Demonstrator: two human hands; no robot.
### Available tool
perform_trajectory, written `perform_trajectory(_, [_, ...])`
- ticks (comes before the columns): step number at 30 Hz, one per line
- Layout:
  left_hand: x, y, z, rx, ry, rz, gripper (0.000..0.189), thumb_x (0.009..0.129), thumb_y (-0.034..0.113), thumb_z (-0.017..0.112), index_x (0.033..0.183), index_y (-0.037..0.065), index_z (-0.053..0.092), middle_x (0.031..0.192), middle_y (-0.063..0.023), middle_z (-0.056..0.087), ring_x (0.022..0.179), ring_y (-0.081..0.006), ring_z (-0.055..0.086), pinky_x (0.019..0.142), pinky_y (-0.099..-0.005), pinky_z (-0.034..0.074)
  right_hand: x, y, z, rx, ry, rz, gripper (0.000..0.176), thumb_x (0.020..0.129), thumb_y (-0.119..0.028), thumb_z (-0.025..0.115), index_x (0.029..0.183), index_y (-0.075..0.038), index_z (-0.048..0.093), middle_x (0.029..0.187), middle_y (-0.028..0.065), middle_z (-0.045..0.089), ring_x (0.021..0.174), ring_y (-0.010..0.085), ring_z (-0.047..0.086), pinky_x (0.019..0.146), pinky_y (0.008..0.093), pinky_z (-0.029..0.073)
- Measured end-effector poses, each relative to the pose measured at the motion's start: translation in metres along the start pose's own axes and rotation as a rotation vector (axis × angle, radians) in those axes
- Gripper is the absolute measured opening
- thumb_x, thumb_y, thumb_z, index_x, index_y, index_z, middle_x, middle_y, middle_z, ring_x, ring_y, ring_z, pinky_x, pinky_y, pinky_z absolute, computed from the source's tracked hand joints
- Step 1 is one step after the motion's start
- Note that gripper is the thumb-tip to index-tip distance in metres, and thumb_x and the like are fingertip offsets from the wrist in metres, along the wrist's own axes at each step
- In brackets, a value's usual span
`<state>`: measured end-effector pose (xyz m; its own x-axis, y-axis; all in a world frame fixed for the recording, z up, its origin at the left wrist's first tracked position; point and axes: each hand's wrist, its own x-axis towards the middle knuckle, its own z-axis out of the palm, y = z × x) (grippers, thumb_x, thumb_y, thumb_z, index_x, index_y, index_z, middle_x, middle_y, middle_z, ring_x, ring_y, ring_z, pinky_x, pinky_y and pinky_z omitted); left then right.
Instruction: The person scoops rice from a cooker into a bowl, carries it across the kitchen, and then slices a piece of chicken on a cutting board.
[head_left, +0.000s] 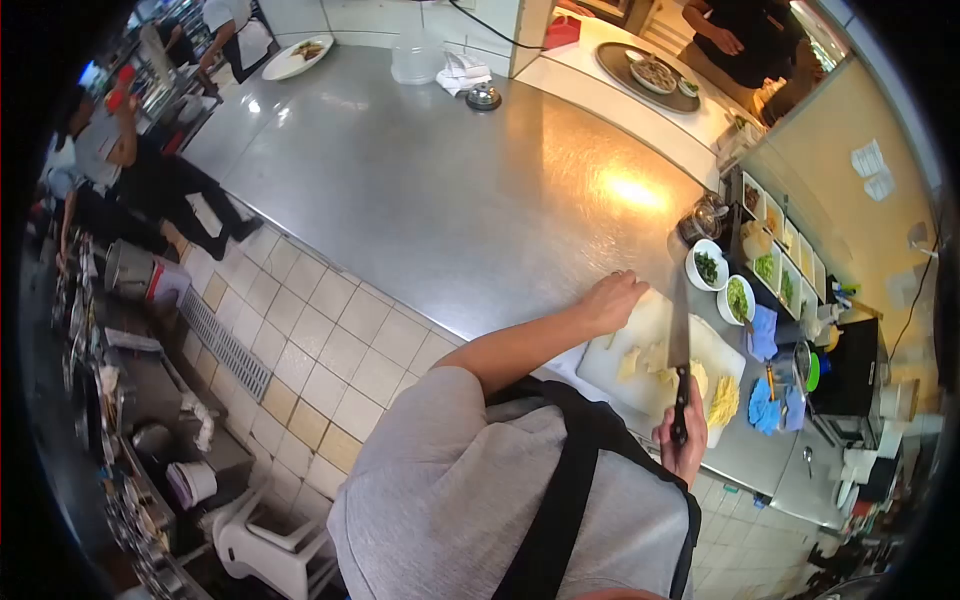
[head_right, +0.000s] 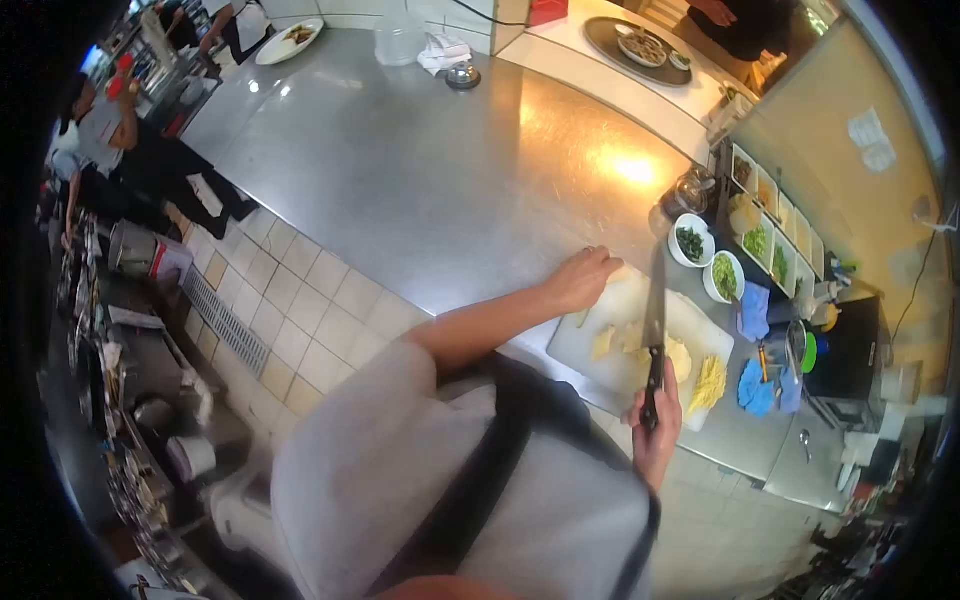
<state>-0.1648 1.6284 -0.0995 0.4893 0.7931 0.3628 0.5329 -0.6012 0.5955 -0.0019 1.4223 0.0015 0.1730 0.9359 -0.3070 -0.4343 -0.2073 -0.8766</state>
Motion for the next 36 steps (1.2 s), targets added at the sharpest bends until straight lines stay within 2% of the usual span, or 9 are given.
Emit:
perform_trajectory(5, [0.013,0.019,0.017,0.008,-0.018,0.077,0.035,0.073,-0.002,0.053,0.107,0.004,0.061,0.095,-0.0172,0.059,0.093,-0.0346,0.056,0.084,-0.0418,0.045,-0.026,0.003,-0.026,-0.064,-0.209,-0.269,0.074,0.085,-0.022,0.059,0.144,-0.004,0.019,0.080,0.0075,0.055,0.059,0.0172,0.052,0.059,0.0311,0.046])
perform_trajectory(9, [0.034,0.022,0.053,-0.008,0.017,0.212,0.027,0.072,0.003,0.056,0.097,0.009,0.065,0.092,-0.0154,0.063,0.088,-0.0342,0.059,0.081,-0.0444,0.047,-0.021,0.001,-0.041,0.100,0.097,-0.114,0.022,0.093,-0.020,0.051,0.109,-0.011,0.039,0.070,0.0034,0.043,0.049,0.0139,0.041,0.043,0.0278,0.035])
perform_trajectory(14, [0.039,0.012,0.071,-0.177,0.202,0.265,0.029,0.075,0.007,0.057,0.102,0.003,0.065,0.105,-0.0194,0.063,0.100,-0.0367,0.057,0.091,-0.0431,0.044,-0.043,-0.001,-0.051,0.066,0.145,-0.320,0.020,0.096,-0.019,0.048,0.112,-0.010,0.039,0.066,0.0041,0.042,0.046,0.0124,0.039,0.040,0.0252,0.034])
perform_trajectory(18, [-0.013,0.037,0.001,-0.253,0.031,0.018,0.032,0.079,0.006,0.062,0.112,0.005,0.062,0.108,-0.0162,0.062,0.098,-0.0304,0.060,0.087,-0.0361,0.048,-0.064,0.001,-0.070,-0.065,0.292,-0.406,0.017,0.096,-0.015,0.047,0.109,-0.006,0.040,0.067,0.0056,0.044,0.047,0.0128,0.042,0.042,0.0249,0.036])
perform_trajectory(25, [-0.086,0.055,-0.005,-0.229,-0.083,-0.088,0.021,0.078,0.007,0.064,0.099,0.006,0.065,0.097,-0.0119,0.063,0.087,-0.0298,0.062,0.077,-0.0382,0.049,-0.072,0.023,-0.083,-0.311,0.190,-0.065,0.017,0.091,-0.008,0.055,0.108,-0.004,0.054,0.064,-0.0031,0.046,0.049,0.0051,0.042,0.045,0.0206,0.033])
perform_trajectory(28, [-0.093,0.064,0.002,-0.148,0.009,0.030,0.020,0.076,0.006,0.066,0.096,0.006,0.065,0.096,-0.0105,0.063,0.089,-0.0294,0.061,0.078,-0.0381,0.049,-0.061,0.027,-0.082,-0.503,0.146,0.120,0.015,0.092,-0.013,0.055,0.103,-0.003,0.053,0.063,0.0033,0.049,0.052,0.0117,0.047,0.049,0.0264,0.038])
perform_trajectory(30, [-0.095,0.070,0.005,-0.060,0.016,0.081,0.020,0.076,0.008,0.068,0.095,0.005,0.066,0.100,-0.0110,0.065,0.091,-0.0307,0.060,0.080,-0.0368,0.049,-0.052,0.037,-0.081,-0.958,0.052,0.010,0.020,0.093,-0.019,0.054,0.098,0.000,0.051,0.068,0.0157,0.056,0.061,0.0286,0.056,0.057,0.0368,0.043])
perform_trajectory(33, [-0.097,0.073,0.012,-0.010,0.053,0.100,0.020,0.074,0.006,0.069,0.094,0.005,0.066,0.101,-0.0099,0.065,0.093,-0.0300,0.059,0.082,-0.0376,0.048,-0.043,0.037,-0.073,-1.046,0.004,-0.005,0.026,0.093,-0.024,0.052,0.097,0.002,0.049,0.079,0.0251,0.059,0.076,0.0434,0.057,0.067,0.0443,0.044])
perform_trajectory(36, [-0.097,0.069,0.018,0.023,0.066,0.128,0.020,0.073,0.005,0.070,0.093,0.004,0.067,0.101,-0.0093,0.065,0.093,-0.0296,0.059,0.083,-0.0375,0.047,-0.035,0.040,-0.073,-1.078,-0.012,-0.004,0.028,0.094,-0.027,0.050,0.097,0.001,0.050,0.082,0.0264,0.061,0.081,0.0454,0.057,0.069,0.0464,0.044])
